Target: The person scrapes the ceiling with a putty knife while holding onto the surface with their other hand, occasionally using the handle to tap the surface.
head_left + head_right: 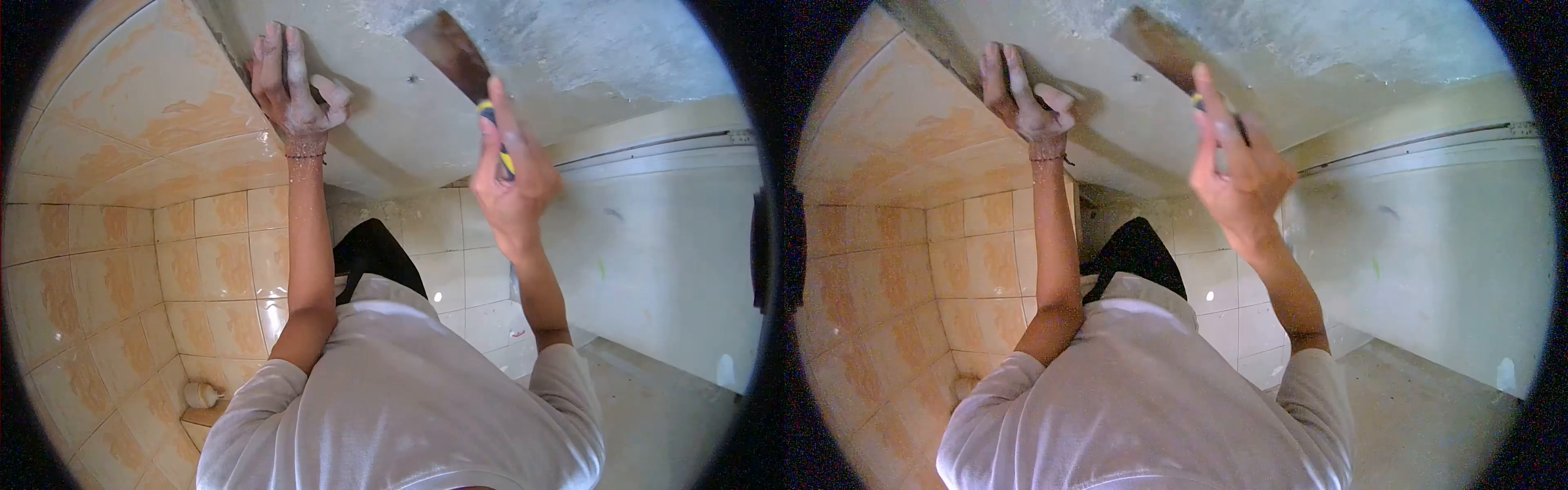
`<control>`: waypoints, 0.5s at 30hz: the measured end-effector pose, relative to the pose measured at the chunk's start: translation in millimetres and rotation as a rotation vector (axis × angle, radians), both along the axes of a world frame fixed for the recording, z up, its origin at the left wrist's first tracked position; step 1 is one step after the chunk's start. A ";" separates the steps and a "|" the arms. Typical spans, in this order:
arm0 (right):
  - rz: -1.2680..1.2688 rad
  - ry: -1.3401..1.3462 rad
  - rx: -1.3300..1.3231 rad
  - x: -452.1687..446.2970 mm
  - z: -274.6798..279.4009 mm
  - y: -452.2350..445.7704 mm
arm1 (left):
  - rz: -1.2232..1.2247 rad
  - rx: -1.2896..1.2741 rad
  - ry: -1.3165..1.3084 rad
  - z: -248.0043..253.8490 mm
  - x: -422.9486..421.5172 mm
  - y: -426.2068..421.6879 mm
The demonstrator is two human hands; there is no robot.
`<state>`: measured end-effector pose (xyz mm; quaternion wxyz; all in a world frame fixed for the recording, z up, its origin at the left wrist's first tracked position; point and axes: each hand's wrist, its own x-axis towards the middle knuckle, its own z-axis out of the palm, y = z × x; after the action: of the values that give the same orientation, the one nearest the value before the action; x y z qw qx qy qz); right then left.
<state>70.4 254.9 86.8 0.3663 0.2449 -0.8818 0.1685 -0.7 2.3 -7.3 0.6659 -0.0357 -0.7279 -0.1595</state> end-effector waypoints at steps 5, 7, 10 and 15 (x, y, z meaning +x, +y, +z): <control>0.031 0.098 -0.144 -10.5 -18.6 2.2 | -0.022 -0.052 0.015 3.0 1.1 -2.2; 0.052 0.100 -0.171 -14.4 -23.2 -0.2 | -0.008 -0.035 0.043 2.3 -5.4 -1.3; 0.068 0.077 -0.214 -8.9 -24.2 -13.2 | -0.010 -0.022 0.073 2.6 -3.5 -0.5; 0.097 0.079 -0.255 -8.7 -25.8 -10.6 | 0.005 -0.027 0.077 5.6 -3.4 0.7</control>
<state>61.6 244.3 61.1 0.4202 0.2454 -0.8253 0.2867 -4.1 3.0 -1.7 0.6931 -0.0489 -0.7041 -0.1468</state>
